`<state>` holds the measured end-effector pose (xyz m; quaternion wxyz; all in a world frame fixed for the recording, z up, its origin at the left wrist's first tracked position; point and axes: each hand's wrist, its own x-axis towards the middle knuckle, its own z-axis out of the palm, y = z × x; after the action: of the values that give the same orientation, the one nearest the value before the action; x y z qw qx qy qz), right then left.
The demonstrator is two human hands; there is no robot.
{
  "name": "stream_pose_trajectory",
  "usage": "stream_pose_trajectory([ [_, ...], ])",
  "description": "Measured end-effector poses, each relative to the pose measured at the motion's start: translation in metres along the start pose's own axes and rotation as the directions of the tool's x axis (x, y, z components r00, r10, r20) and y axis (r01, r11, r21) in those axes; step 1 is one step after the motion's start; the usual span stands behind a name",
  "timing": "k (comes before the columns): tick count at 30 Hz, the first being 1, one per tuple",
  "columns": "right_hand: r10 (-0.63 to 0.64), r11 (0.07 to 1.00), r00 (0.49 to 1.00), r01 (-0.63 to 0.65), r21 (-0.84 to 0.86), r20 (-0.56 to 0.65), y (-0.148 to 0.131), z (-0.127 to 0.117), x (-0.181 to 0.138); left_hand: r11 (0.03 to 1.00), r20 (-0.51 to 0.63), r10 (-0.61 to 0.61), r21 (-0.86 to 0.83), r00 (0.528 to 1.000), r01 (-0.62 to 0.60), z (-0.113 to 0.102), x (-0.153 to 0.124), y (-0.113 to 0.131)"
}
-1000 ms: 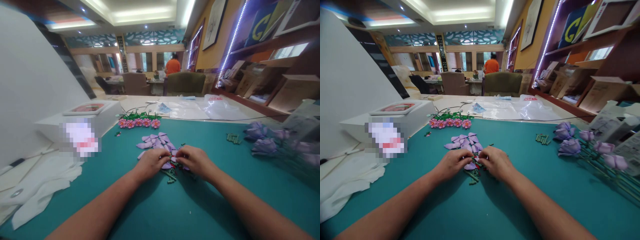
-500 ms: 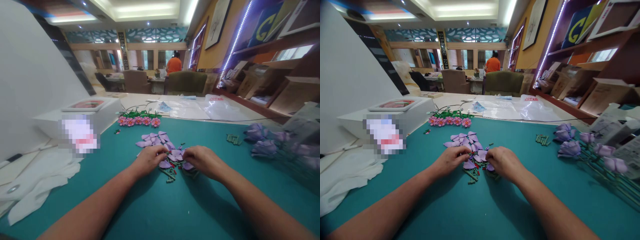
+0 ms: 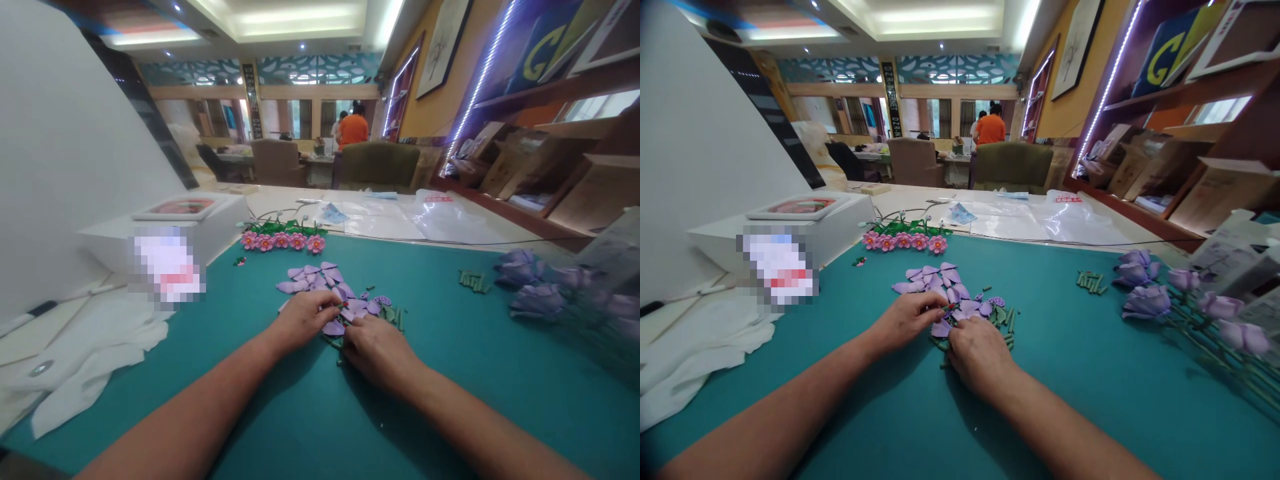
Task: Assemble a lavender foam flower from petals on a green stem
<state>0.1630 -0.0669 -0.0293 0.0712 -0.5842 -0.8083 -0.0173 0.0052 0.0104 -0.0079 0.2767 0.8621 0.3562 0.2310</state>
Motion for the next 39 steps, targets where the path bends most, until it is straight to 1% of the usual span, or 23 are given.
stream_pose_trajectory([
  [5, -0.025, 0.999, 0.994, 0.022, -0.036, -0.105, 0.002, 0.008, 0.0, 1.0, -0.009, 0.003, -0.001, 1.0, -0.003, 0.0, 0.001, -0.001],
  [8, -0.022, 0.999, 0.987, 0.017, -0.035, -0.159, 0.002, 0.005, 0.0, 1.0, -0.017, -0.001, -0.015, 1.0, 0.0, -0.003, 0.001, 0.0],
  [10, 0.012, 1.0, 0.985, -0.009, 0.018, -0.173, 0.003, -0.001, 0.001, 1.0, -0.021, -0.001, -0.024, 1.0, 0.001, -0.005, 0.0, 0.0],
  [13, 0.141, 0.974, 0.982, -0.115, 0.196, -0.124, 0.009, -0.013, 0.002, 0.999, -0.021, 0.002, -0.04, 1.0, -0.003, -0.006, 0.001, 0.0],
  [15, 0.223, 0.923, 0.97, -0.178, 0.341, -0.099, 0.015, -0.018, 0.003, 0.999, -0.015, 0.002, -0.046, 1.0, -0.003, -0.007, 0.001, 0.0],
  [16, 0.247, 0.889, 0.964, -0.186, 0.417, -0.097, 0.018, -0.02, 0.003, 0.999, -0.011, 0.002, -0.046, 1.0, -0.002, -0.007, 0.001, 0.0],
  [18, 0.286, 0.8, 0.952, -0.172, 0.575, -0.113, 0.025, -0.021, 0.005, 0.999, -0.003, 0.0, -0.04, 1.0, 0.0, -0.007, 0.001, -0.001],
  [20, 0.321, 0.684, 0.939, -0.138, 0.716, -0.126, 0.031, -0.019, 0.007, 0.999, 0.001, -0.004, -0.033, 1.0, 0.004, -0.007, 0.001, 0.0],
  [22, 0.35, 0.578, 0.928, -0.107, 0.809, -0.128, 0.035, -0.018, 0.009, 0.999, 0.0, -0.013, -0.031, 1.0, 0.013, -0.008, 0.001, 0.001],
  [24, 0.361, 0.502, 0.926, -0.09, 0.86, -0.113, 0.037, -0.016, 0.011, 0.999, -0.001, -0.018, -0.032, 1.0, 0.018, -0.008, 0.001, 0.002],
  [31, 0.412, 0.315, 0.909, -0.075, 0.946, -0.066, 0.037, -0.013, 0.014, 0.998, -0.004, -0.003, -0.057, 1.0, 0.003, -0.007, 0.001, 0.002],
  [36, 0.479, 0.268, 0.877, -0.102, 0.958, -0.041, 0.037, -0.018, 0.015, 0.998, -0.009, 0.004, -0.06, 1.0, -0.005, -0.005, 0.001, 0.0],
  [39, 0.503, 0.221, 0.864, -0.108, 0.969, -0.019, 0.035, -0.021, 0.015, 0.999, -0.006, 0.005, -0.051, 1.0, -0.005, -0.006, 0.001, 0.0],
])
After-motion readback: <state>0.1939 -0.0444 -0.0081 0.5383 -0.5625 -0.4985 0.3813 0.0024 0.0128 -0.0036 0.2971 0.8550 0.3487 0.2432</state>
